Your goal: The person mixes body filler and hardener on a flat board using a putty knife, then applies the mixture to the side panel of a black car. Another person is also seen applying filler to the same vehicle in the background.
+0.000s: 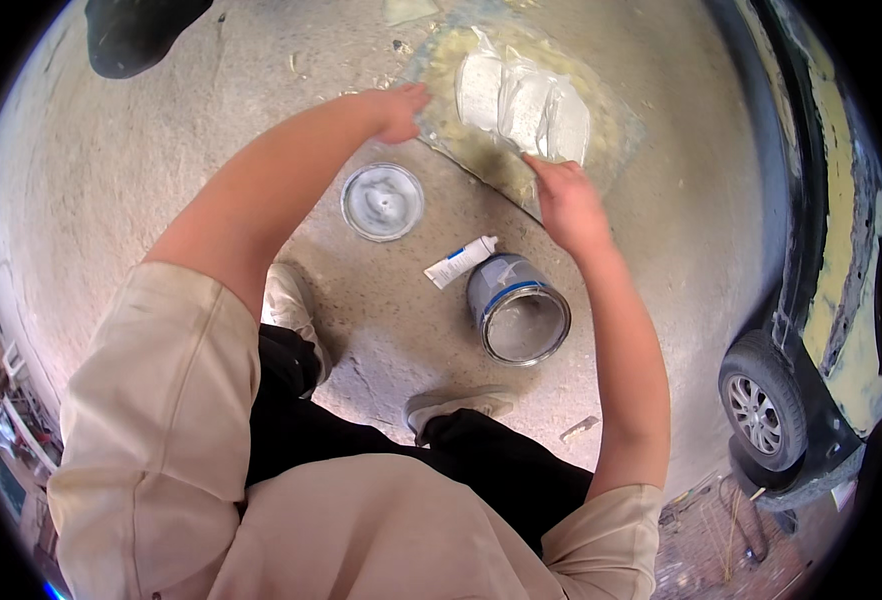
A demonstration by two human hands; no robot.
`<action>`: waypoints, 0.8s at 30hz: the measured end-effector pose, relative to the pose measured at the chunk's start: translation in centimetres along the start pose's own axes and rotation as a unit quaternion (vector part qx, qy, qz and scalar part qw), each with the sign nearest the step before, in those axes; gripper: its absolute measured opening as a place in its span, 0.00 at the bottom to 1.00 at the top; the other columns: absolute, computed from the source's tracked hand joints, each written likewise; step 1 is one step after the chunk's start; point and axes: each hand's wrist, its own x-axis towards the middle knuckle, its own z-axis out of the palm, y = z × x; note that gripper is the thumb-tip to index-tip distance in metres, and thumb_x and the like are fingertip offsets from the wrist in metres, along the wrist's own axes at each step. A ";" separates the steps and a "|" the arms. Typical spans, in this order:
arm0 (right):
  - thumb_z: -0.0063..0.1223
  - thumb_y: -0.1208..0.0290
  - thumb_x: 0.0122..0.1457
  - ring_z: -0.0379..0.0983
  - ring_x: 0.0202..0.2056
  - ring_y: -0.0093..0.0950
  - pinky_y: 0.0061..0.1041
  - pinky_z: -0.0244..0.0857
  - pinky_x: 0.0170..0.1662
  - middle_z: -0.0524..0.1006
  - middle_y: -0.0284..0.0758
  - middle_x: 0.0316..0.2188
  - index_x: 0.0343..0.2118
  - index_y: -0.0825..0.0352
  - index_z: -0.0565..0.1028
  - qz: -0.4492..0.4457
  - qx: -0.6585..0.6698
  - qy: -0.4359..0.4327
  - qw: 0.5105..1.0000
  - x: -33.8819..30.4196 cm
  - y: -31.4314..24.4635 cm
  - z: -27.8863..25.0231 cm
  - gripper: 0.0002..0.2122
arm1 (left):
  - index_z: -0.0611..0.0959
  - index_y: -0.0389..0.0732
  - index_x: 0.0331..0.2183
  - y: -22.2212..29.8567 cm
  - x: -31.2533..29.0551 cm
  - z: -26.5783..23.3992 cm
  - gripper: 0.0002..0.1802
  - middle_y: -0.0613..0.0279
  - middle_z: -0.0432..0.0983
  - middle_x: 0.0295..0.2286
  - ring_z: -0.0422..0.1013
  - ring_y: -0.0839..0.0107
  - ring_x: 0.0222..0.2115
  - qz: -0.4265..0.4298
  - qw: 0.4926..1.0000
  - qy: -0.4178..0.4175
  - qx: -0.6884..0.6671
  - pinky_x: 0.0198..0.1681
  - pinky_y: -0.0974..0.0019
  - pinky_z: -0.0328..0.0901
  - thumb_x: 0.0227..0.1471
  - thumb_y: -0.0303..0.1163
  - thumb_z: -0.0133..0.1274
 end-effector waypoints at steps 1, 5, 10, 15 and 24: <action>0.50 0.78 0.53 0.72 0.37 0.32 0.29 0.66 0.42 0.77 0.40 0.33 0.45 0.64 0.75 -0.002 0.018 0.041 0.999 -0.5 0.6 -0.6 0.15 | 0.50 0.44 0.62 0.1 -0.1 -0.1 0.39 0.58 0.38 0.64 0.40 0.65 0.64 0.003 1.000 -0.004 -0.001 0.63 0.60 0.48 0.52 0.39 0.43; 0.51 0.71 0.58 0.69 0.32 0.18 0.20 0.63 0.39 0.78 0.31 0.30 0.39 0.68 0.77 0.280 0.358 0.072 0.888 -2.4 3.7 -1.1 0.09 | 0.51 0.43 0.62 0.4 -0.4 -0.4 0.39 0.58 0.38 0.64 0.40 0.64 0.64 -0.002 1.000 -0.008 -0.013 0.64 0.62 0.46 0.52 0.39 0.43; 0.51 0.73 0.58 0.71 0.34 0.20 0.22 0.64 0.40 0.78 0.29 0.34 0.41 0.68 0.76 0.292 0.411 0.098 0.858 -5.1 5.1 -1.9 0.09 | 0.50 0.42 0.62 0.3 0.3 0.0 0.39 0.56 0.37 0.64 0.40 0.63 0.64 0.008 1.000 -0.007 -0.003 0.64 0.62 0.45 0.51 0.38 0.43; 0.52 0.80 0.49 0.71 0.36 0.29 0.25 0.66 0.42 0.78 0.32 0.39 0.44 0.61 0.76 0.038 -0.011 0.069 0.997 -8.0 1.5 -6.9 0.17 | 0.50 0.42 0.62 -0.1 0.6 0.4 0.40 0.54 0.38 0.64 0.40 0.61 0.64 0.011 1.000 -0.001 0.004 0.64 0.62 0.45 0.50 0.37 0.43; 0.48 0.79 0.45 0.70 0.41 0.31 0.29 0.68 0.45 0.76 0.29 0.43 0.45 0.59 0.75 -0.093 -0.198 0.040 0.975 -8.6 2.9 -5.0 0.21 | 0.50 0.40 0.62 -0.4 0.9 0.8 0.41 0.51 0.38 0.63 0.40 0.58 0.64 0.009 1.000 0.003 -0.010 0.64 0.61 0.44 0.50 0.39 0.45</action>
